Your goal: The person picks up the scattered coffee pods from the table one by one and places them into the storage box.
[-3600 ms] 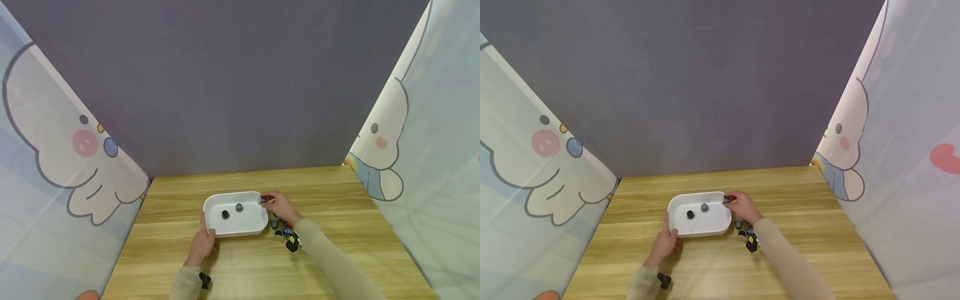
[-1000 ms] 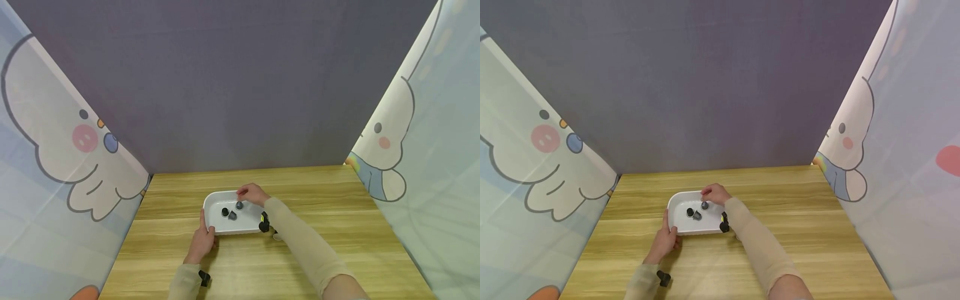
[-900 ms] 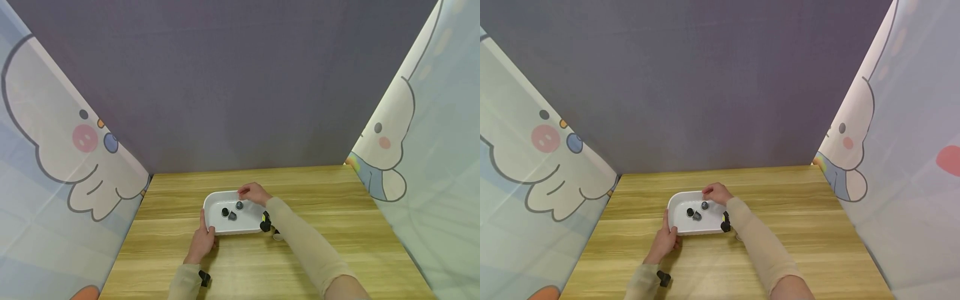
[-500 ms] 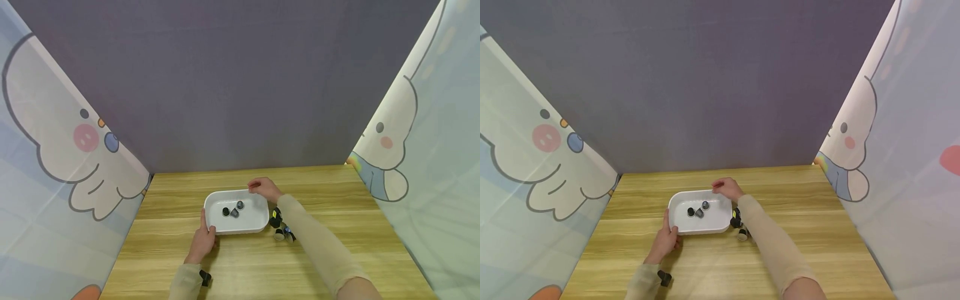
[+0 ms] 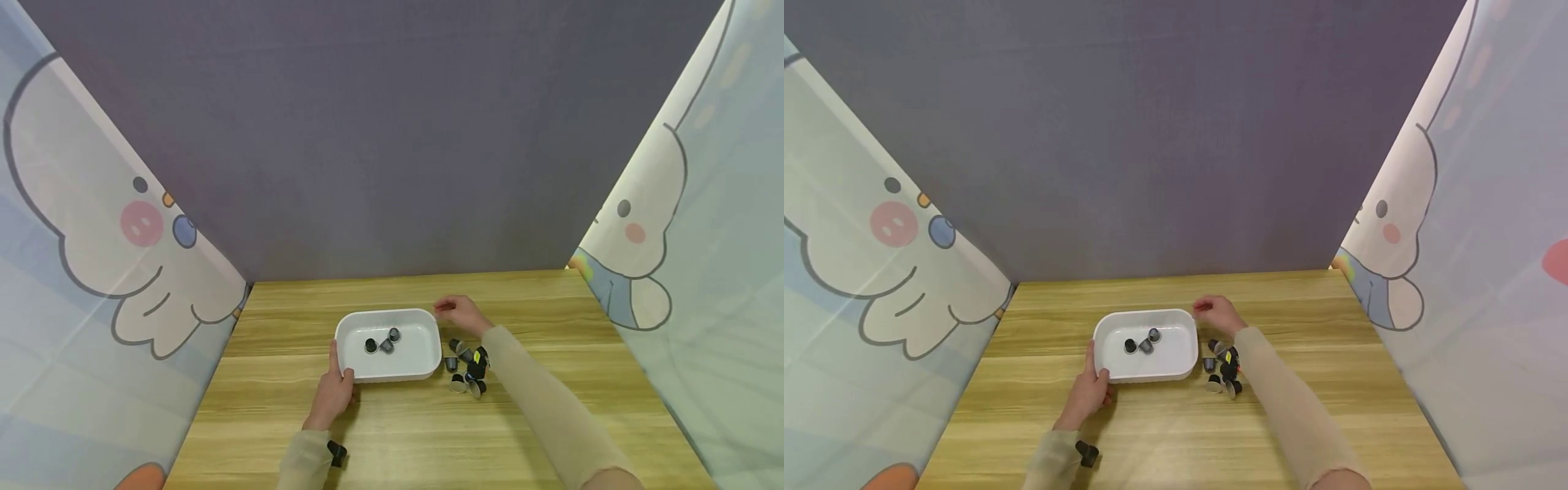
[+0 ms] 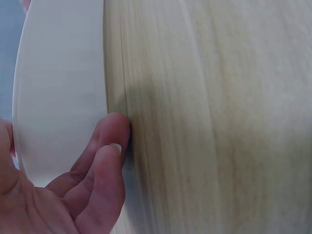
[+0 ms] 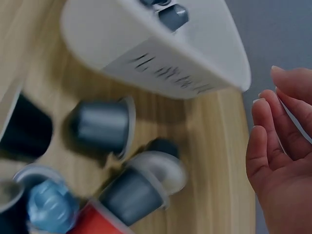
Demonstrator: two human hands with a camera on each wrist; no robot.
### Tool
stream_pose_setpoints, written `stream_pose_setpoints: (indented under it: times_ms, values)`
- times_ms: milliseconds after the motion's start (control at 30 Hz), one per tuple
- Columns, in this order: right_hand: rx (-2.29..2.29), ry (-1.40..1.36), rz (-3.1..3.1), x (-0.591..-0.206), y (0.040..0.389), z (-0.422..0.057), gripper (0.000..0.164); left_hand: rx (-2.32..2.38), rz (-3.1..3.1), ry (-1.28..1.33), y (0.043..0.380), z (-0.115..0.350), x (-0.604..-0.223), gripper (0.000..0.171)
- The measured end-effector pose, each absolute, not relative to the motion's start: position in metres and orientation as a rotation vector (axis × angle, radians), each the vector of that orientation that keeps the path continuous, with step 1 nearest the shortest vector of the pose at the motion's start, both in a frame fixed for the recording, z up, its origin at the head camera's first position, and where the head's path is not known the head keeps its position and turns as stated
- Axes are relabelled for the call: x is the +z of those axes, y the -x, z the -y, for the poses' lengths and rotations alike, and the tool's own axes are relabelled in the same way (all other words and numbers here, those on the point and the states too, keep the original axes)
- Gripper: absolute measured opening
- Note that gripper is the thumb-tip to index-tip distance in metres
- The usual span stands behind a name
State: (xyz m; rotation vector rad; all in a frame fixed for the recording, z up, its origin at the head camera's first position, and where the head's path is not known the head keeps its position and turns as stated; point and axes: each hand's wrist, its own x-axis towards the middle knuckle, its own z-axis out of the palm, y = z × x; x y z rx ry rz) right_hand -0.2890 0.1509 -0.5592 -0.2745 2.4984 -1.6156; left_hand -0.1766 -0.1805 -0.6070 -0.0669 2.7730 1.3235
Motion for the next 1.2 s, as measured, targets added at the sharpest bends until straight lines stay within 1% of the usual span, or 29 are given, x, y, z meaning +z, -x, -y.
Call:
stream_pose_setpoints:
  times_ms: [233,567,733,900,1200]
  values:
    - [-1.614,0.316,-2.483,-0.576,0.274,-0.166,0.035,1.322,-2.781,0.090,0.178,0.181,-0.612,0.077]
    - [-1.599,0.301,-2.466,-0.598,0.258,-0.178,0.034,1.322,-2.765,0.127,0.178,0.181,-0.610,0.076]
    - [-1.566,0.240,-2.513,-0.601,0.249,-0.178,0.033,1.318,-2.759,0.115,0.177,0.182,-0.607,0.077]
    - [-1.529,0.216,-2.566,-0.601,0.241,-0.178,0.036,1.300,-2.765,0.127,0.177,0.181,-0.607,0.077]
    - [-1.460,0.243,-2.605,-0.611,0.238,-0.179,0.038,1.318,-2.761,0.114,0.177,0.181,-0.608,0.077]
